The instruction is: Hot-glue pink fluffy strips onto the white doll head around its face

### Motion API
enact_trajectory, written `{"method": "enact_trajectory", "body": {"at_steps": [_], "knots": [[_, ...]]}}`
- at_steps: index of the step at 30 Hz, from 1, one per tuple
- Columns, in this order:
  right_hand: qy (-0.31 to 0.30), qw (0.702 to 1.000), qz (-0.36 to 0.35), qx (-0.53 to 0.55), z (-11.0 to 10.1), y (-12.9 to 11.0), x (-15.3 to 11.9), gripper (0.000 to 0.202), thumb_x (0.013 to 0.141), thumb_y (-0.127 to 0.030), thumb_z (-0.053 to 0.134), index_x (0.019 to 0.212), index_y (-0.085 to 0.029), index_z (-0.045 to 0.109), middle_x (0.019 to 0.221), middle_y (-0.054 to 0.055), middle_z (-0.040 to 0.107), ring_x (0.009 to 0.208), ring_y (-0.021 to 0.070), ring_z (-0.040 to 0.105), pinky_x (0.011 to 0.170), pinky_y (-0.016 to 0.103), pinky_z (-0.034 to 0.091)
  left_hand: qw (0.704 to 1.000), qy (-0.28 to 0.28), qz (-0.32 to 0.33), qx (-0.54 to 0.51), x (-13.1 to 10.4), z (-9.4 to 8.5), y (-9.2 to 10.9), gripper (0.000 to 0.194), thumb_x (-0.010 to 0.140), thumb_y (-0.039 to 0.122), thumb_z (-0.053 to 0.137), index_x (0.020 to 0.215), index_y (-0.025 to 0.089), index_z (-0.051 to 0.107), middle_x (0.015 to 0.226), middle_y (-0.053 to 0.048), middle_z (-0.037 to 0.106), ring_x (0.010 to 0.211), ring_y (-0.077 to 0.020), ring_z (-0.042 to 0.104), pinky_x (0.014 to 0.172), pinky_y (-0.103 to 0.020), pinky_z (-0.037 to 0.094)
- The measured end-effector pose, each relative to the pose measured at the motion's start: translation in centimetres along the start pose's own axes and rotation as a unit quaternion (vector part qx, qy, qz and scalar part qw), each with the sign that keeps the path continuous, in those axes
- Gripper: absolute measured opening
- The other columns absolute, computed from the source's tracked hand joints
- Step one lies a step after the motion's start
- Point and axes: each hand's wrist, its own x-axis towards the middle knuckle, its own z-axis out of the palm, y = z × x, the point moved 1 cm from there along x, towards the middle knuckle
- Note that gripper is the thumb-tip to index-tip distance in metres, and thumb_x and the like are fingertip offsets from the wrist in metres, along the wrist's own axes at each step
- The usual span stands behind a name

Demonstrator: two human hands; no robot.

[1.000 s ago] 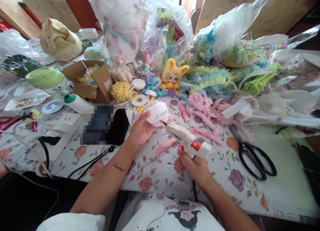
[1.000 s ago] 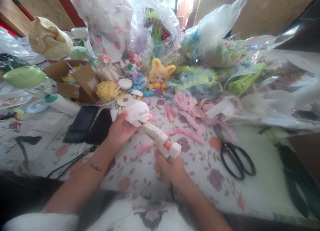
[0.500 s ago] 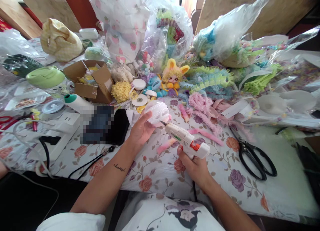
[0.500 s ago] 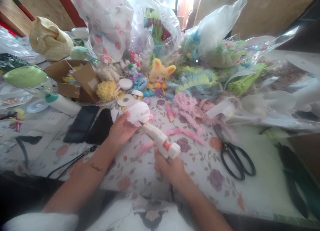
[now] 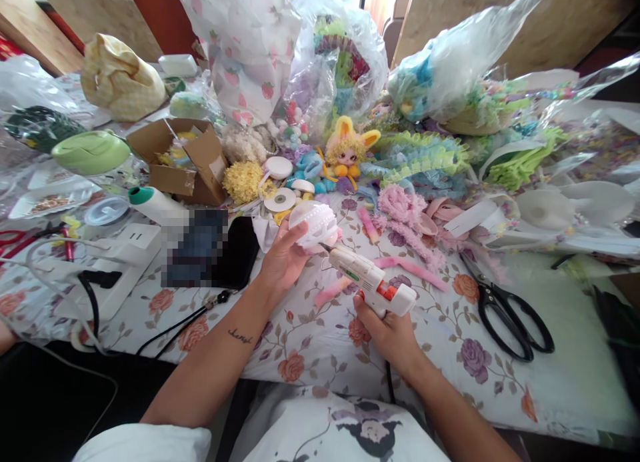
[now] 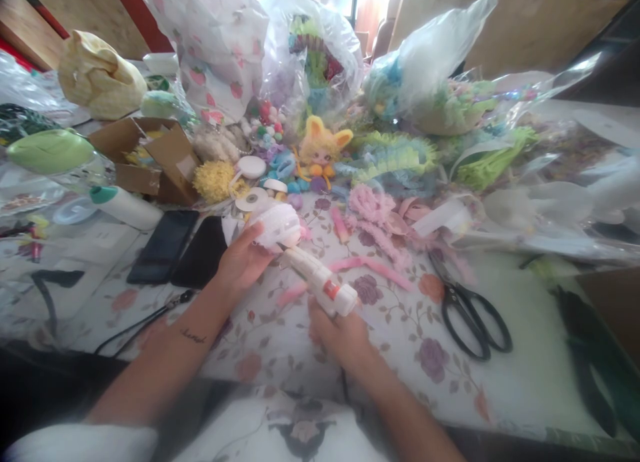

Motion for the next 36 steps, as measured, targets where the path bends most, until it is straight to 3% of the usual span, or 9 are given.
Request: {"method": "enact_trajectory", "body": {"at_steps": [15, 20, 36], "knots": [[0.036, 0.999, 0.008, 0.018, -0.38, 0.06, 0.04, 0.037, 0.081, -0.046, 0.054, 0.055, -0.020, 0.054, 0.044, 0.000, 0.058, 0.042, 0.0141, 0.056, 0.044, 0.023, 0.046, 1.000, 0.020, 0.020, -0.001, -0.04, -0.08, -0.09, 0.046, 0.078, 0.018, 0.069, 0.120, 0.025, 0.053, 0.113, -0.006, 0.063, 0.102, -0.0222, 0.060, 0.075, -0.030, 0.050], [0.022, 1.000, -0.002, 0.004, -0.30, 0.03, 0.11, 0.036, 0.082, -0.043, 0.054, 0.055, -0.020, 0.053, 0.043, -0.001, 0.057, 0.042, 0.0132, 0.057, 0.046, 0.022, 0.046, 0.999, 0.031, 0.021, 0.000, -0.11, 0.12, -0.03, 0.044, 0.076, 0.019, 0.071, 0.117, 0.026, 0.055, 0.107, -0.004, 0.064, 0.093, -0.0193, 0.061, 0.068, -0.028, 0.049], [0.003, 1.000, 0.004, -0.028, 0.25, 0.24, 0.05, 0.037, 0.084, -0.040, 0.053, 0.052, -0.022, 0.051, 0.042, -0.002, 0.056, 0.041, 0.0136, 0.053, 0.046, 0.025, 0.041, 0.998, 0.049, 0.022, 0.011, -0.41, 0.58, 0.02, 0.046, 0.076, 0.019, 0.071, 0.117, 0.026, 0.052, 0.107, -0.004, 0.065, 0.108, -0.0270, 0.060, 0.078, -0.035, 0.051]]}}
